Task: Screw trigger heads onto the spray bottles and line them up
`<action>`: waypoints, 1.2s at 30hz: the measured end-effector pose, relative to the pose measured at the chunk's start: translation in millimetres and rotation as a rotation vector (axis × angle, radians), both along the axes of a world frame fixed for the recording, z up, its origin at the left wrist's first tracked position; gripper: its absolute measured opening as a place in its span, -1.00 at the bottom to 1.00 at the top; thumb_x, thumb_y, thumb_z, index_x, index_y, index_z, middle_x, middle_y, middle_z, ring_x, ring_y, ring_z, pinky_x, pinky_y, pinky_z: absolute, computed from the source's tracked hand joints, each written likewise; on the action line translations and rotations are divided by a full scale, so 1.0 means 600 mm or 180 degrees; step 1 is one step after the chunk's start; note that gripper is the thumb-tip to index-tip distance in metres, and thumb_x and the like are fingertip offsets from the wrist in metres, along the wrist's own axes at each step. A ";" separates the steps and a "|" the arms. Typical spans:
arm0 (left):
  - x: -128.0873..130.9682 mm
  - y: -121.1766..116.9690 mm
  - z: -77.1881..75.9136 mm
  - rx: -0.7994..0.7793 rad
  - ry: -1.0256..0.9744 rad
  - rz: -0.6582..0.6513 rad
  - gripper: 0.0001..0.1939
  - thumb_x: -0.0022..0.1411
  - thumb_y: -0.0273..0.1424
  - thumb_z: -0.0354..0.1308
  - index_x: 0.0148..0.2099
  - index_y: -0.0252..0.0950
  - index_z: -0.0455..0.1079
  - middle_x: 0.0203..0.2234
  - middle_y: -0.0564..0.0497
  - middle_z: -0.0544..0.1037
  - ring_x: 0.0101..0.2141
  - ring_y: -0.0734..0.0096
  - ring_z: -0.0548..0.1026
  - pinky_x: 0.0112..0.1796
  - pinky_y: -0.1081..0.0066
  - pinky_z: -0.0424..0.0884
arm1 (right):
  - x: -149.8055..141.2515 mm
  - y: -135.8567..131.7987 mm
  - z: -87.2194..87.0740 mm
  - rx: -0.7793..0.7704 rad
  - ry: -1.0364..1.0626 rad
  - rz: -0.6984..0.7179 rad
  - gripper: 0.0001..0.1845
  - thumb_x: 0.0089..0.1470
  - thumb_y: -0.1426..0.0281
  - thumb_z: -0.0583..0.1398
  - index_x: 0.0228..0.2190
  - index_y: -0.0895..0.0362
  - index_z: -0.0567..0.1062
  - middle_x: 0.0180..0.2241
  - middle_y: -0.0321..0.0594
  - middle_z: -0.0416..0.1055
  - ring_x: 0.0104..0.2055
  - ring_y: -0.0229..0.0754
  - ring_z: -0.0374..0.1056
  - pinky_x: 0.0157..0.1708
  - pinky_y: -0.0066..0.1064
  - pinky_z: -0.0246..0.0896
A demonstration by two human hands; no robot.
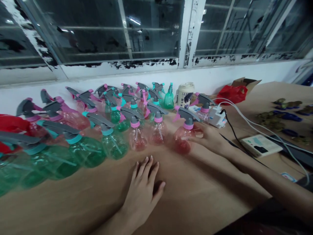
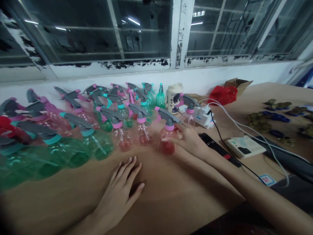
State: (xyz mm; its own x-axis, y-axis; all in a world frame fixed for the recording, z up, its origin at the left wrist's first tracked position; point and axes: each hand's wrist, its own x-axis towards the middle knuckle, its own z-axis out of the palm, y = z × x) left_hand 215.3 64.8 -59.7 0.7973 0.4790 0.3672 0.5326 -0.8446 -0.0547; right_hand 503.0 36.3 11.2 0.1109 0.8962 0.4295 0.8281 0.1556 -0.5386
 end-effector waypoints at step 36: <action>-0.004 0.005 0.000 0.0000 -0.0040 0.0003 -0.48 0.28 -0.22 0.00 0.22 -0.32 0.14 0.19 -0.17 0.22 0.16 0.03 0.20 0.07 -0.04 0.20 | 0.044 0.004 0.011 0.0159 0.1052 -0.0317 -0.63 0.05 0.22 0.20 -0.12 0.11 0.37 -0.15 0.00 0.45 -0.14 -0.04 0.42 -0.19 -0.22 0.39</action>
